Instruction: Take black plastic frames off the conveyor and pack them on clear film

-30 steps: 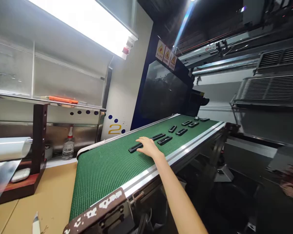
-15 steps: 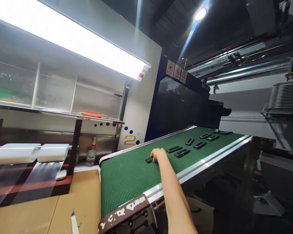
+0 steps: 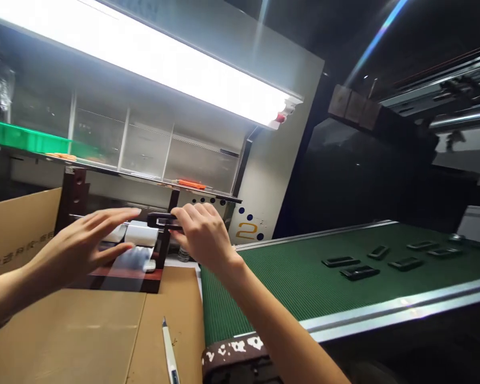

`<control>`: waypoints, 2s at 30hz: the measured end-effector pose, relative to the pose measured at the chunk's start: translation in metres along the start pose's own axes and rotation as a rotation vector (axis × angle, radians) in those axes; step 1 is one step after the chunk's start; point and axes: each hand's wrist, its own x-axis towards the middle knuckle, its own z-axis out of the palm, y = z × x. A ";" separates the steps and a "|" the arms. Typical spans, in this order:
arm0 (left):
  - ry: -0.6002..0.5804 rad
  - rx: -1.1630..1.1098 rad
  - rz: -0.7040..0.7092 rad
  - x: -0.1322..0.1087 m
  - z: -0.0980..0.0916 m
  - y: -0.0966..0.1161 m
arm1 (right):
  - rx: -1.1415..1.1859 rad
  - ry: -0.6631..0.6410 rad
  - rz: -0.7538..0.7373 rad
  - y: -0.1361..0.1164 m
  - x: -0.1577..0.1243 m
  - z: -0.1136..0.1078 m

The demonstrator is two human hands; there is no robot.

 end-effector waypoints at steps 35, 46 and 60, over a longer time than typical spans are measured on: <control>0.197 0.257 0.237 0.051 -0.093 -0.031 | 0.026 0.708 -0.157 -0.020 0.014 -0.079; -0.021 0.128 0.272 -0.054 -0.067 -0.015 | 0.407 0.507 -0.029 -0.064 -0.055 -0.016; -0.366 -0.204 -0.075 -0.195 -0.087 0.058 | 0.663 0.223 0.020 -0.139 -0.157 0.020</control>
